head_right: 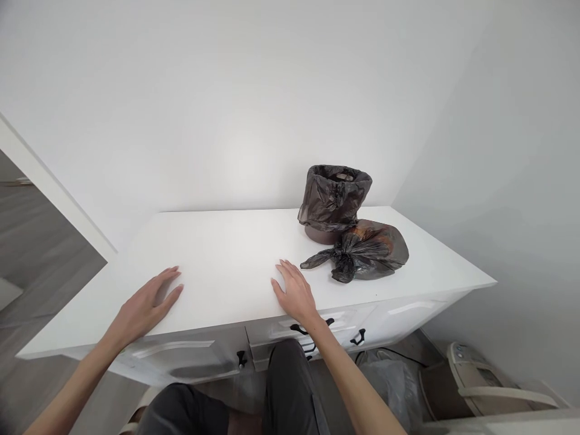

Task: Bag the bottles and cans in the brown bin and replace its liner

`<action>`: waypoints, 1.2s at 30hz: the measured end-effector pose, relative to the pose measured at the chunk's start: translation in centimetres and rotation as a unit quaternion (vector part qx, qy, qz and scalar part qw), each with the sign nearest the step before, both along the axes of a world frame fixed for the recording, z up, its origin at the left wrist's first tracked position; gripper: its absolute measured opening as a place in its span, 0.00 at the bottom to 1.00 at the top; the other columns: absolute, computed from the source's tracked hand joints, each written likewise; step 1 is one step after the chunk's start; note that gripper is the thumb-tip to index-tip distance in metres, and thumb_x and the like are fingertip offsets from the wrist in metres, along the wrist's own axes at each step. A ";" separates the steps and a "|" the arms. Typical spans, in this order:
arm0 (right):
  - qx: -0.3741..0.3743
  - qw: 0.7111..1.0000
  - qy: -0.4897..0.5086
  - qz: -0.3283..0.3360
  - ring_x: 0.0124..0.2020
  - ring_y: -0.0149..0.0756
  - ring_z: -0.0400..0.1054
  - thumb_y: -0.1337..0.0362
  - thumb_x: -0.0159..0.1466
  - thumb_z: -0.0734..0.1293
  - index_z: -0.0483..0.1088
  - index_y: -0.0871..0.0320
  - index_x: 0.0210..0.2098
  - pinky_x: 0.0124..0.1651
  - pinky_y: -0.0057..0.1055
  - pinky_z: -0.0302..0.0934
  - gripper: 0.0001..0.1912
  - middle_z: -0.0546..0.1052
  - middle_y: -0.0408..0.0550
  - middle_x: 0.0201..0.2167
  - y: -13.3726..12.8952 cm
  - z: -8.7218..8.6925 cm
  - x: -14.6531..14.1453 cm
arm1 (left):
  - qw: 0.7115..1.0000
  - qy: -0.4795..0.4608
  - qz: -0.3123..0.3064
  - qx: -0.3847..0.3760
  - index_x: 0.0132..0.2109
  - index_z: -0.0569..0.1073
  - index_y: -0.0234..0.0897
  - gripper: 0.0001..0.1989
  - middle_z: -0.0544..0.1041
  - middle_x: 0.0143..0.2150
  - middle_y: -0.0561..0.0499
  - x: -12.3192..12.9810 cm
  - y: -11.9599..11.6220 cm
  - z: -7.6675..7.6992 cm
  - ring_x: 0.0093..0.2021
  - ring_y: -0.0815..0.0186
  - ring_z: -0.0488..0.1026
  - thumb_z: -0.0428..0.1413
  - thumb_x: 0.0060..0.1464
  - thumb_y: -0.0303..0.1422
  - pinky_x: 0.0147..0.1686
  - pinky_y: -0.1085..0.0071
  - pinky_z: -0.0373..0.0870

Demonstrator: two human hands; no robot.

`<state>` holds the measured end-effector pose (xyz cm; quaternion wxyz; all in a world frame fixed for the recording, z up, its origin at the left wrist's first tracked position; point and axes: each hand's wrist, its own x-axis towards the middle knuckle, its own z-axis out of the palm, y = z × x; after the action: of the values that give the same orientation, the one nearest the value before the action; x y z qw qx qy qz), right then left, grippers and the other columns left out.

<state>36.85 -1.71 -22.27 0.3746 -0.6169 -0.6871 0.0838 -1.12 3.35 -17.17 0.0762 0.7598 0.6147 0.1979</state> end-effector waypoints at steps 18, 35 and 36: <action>0.036 0.998 -0.030 0.028 0.71 0.48 0.65 0.64 0.72 0.61 0.74 0.58 0.61 0.72 0.53 0.62 0.20 0.75 0.57 0.65 -1.9 2.0 -0.1 | 1.000 -0.010 0.007 0.024 0.67 0.69 0.44 0.32 0.69 0.73 0.48 0.3 -0.3 0.6 0.72 0.47 0.67 0.45 0.66 0.56 0.66 0.48 0.70; -0.156 0.870 -0.468 0.007 0.49 0.45 0.77 0.70 0.70 0.62 0.72 0.56 0.55 0.37 0.32 0.65 0.16 0.77 0.55 0.55 -3.4 12.8 16.4 | 0.999 -0.005 -0.015 0.030 0.65 0.72 0.37 0.32 0.70 0.72 0.43 0.1 -1.5 1.2 0.72 0.47 0.67 0.43 0.66 0.52 0.70 0.50 0.66; -0.150 0.871 -0.467 0.006 0.48 0.45 0.77 0.69 0.71 0.63 0.72 0.56 0.52 0.36 0.32 0.64 0.12 0.78 0.54 0.52 -3.5 12.5 16.3 | 0.999 -0.003 -0.020 0.034 0.64 0.72 0.37 0.32 0.70 0.72 0.43 0.1 -1.5 1.2 0.72 0.47 0.67 0.43 0.66 0.52 0.70 0.50 0.66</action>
<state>53.12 -5.26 -9.79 -0.0876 -0.6285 -0.7650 -0.1097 -1.06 1.81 -15.96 0.0561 0.7734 0.5920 0.2196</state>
